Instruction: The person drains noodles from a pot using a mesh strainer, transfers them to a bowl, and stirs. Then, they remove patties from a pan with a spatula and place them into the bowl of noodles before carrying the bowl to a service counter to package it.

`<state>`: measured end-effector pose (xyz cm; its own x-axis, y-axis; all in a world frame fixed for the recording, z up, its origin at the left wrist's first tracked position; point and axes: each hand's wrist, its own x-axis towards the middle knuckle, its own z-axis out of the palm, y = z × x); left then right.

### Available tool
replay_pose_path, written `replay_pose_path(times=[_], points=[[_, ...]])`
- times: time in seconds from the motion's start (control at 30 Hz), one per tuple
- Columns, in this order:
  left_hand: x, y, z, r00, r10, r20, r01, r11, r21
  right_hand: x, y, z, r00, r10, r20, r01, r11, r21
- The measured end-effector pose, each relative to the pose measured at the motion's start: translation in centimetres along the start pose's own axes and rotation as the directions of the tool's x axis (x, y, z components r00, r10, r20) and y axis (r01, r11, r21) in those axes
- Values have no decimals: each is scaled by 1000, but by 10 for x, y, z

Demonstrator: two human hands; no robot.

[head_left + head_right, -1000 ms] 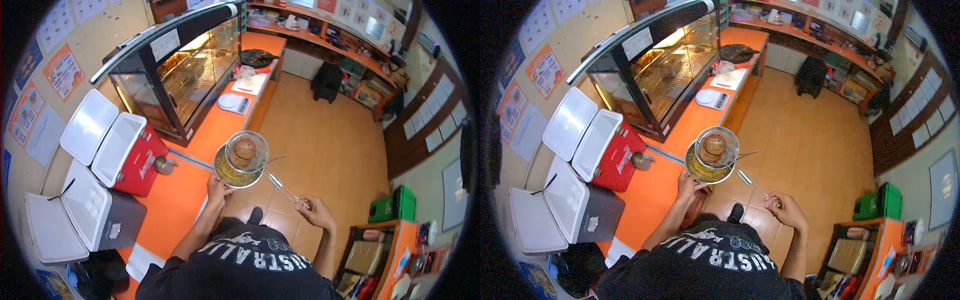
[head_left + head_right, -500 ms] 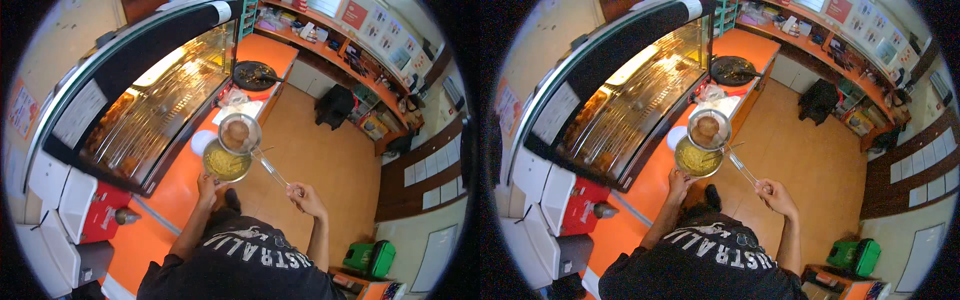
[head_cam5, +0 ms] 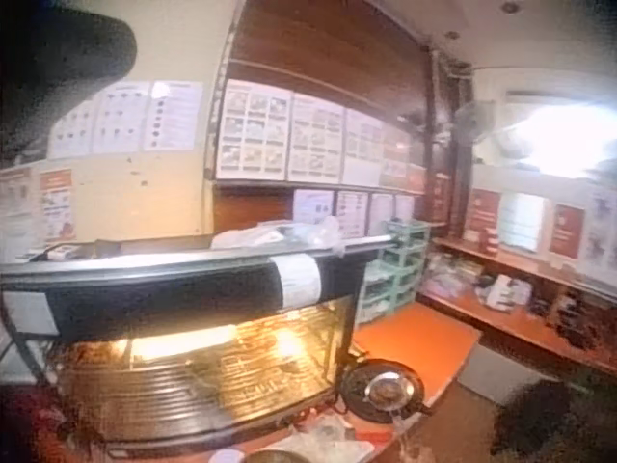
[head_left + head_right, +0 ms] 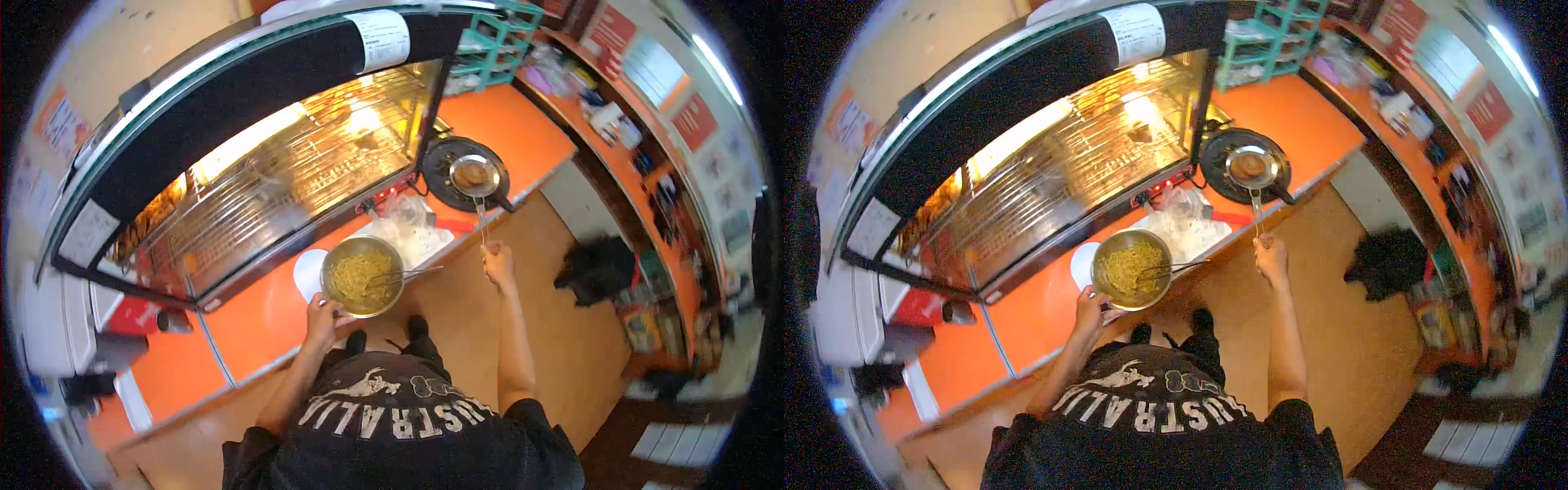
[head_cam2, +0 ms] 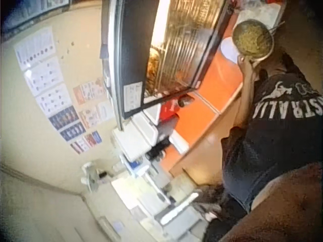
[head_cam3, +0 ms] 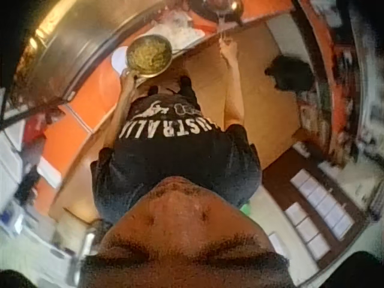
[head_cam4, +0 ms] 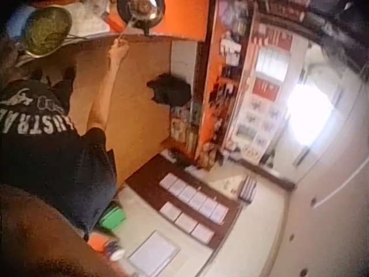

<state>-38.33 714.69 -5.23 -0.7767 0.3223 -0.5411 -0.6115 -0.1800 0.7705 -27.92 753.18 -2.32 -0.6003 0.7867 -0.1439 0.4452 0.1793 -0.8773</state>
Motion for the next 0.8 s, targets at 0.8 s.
replay_pose_path(times=[0.8], points=[[-102, -81, -33, 729, 51, -683, -309, 914, -261, 15, 3, 172, 509, -469, 722, 453, 859, 239]])
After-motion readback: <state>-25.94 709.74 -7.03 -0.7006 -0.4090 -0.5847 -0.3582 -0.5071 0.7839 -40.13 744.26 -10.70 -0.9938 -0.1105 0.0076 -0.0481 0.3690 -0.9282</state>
